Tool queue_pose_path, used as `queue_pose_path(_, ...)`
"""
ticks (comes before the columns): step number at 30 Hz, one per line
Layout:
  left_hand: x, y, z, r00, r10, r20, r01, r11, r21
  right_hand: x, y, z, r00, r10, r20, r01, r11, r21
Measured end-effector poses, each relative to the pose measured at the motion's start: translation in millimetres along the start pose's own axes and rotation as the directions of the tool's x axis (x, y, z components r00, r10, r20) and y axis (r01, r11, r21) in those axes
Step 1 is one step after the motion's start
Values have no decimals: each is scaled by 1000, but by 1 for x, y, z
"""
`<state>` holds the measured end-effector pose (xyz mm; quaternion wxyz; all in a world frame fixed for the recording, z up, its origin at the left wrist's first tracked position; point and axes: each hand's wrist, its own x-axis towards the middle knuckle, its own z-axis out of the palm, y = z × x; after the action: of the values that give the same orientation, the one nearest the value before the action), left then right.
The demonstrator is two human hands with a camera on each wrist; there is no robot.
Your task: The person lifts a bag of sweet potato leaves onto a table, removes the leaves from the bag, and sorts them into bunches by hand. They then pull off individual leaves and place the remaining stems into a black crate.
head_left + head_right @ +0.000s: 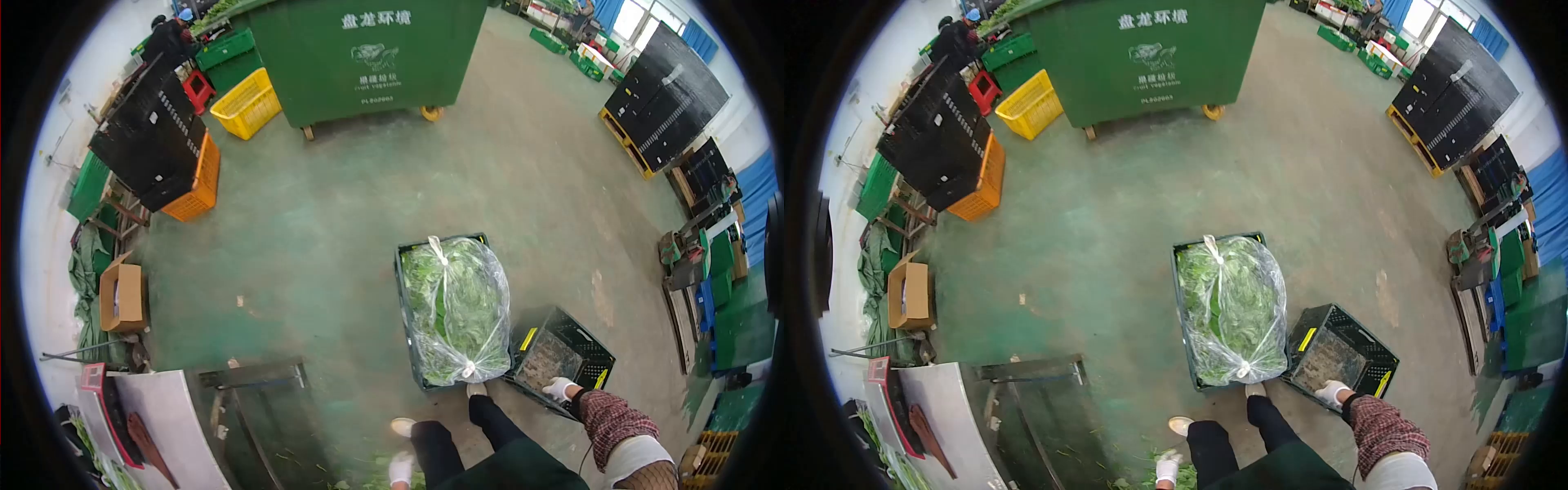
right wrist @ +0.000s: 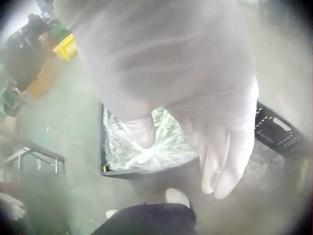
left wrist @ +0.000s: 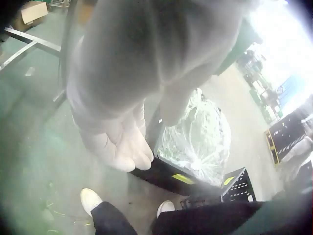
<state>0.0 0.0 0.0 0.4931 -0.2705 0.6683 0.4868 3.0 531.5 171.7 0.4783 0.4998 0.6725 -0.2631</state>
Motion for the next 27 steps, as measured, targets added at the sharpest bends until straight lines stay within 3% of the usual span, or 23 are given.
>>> queue_pose_path(2, -40, 46, 23, 999, 17, 42, -18, 999, 31, -26, 41, -21, 982, -4, -187, 55, 961, 271)
queue_pose_path(3, -36, 17, -42, 990, -80, -117, 91, 991, 95, 53, 10, 54, 996, -36, 77, 0, 906, 423)
queue_pose_path(5, 9, -20, -1, 937, 195, -290, -68, 915, 397, 61, 9, 10, 988, 49, 150, -112, 886, 449)
queue_pose_path(6, 61, -47, 22, 892, 172, -417, -109, 979, 171, 76, 14, -18, 986, 6, 164, -89, 859, 505)
queue_pose_path(7, 67, -40, 25, 900, 161, -405, -90, 978, 188, 90, 13, -25, 978, -44, 205, -80, 826, 558)
queue_pose_path(8, 78, -32, 28, 868, 41, -495, -113, 987, -116, 107, 6, -29, 975, -27, 219, -103, 819, 564)
queue_pose_path(9, 84, 1, 35, 833, -98, -544, -160, 899, -407, 124, -10, -32, 988, -137, 74, 36, 664, 747)
queue_pose_path(10, 100, 19, 39, 828, -106, -550, -186, 875, -448, 141, -28, -37, 973, -208, -101, 188, 463, 866)
queue_pose_path(11, 109, 46, 51, 833, -103, -543, -179, 879, -442, 158, -46, -40, 965, -194, -178, 245, 411, 878)
queue_pose_path(13, 124, 92, 82, 891, -5, -454, -199, 895, -399, 210, -62, -27, 928, -226, -297, 371, 476, 797)
queue_pose_path(14, 138, 94, 98, 931, -45, -362, -176, 814, -553, 236, -66, -10, 905, -242, -350, 426, 537, 728)
queue_pose_path(15, 136, 121, 111, 955, 127, -268, -250, 831, -497, 257, -71, 8, 876, -267, -402, 478, 590, 650)
queue_pose_path(16, 156, 111, 121, 880, 295, -372, -375, 913, -163, 266, -82, 13, 866, -286, -410, 491, 636, 595)
queue_pose_path(17, 173, 92, 125, 776, 478, -412, -436, 878, 197, 279, -94, 16, 861, -256, -440, 494, 628, 601)
queue_pose_path(19, 191, 87, 124, 839, 479, -259, -400, 865, 304, 318, -105, 22, 740, -285, -609, 634, 599, 490)
queue_pose_path(21, 207, 82, 127, 822, 487, -295, -347, 839, 418, 344, -121, 18, 720, -287, -632, 666, 542, 512)
queue_pose_path(23, 213, 92, 126, 821, 485, -301, -342, 840, 421, 350, -145, 18, 780, -313, -542, 624, 463, 630)
queue_pose_path(24, 221, 88, 124, 814, 493, -307, -344, 835, 430, 354, -151, 21, 746, -334, -576, 663, 443, 603)
queue_pose_path(25, 229, 82, 123, 809, 495, -317, -347, 837, 423, 356, -153, 20, 739, -359, -571, 673, 341, 656)
queue_pose_path(27, 241, 69, 119, 850, 409, -332, -331, 905, 266, 349, -162, 15, 721, -384, -576, 691, 341, 637)
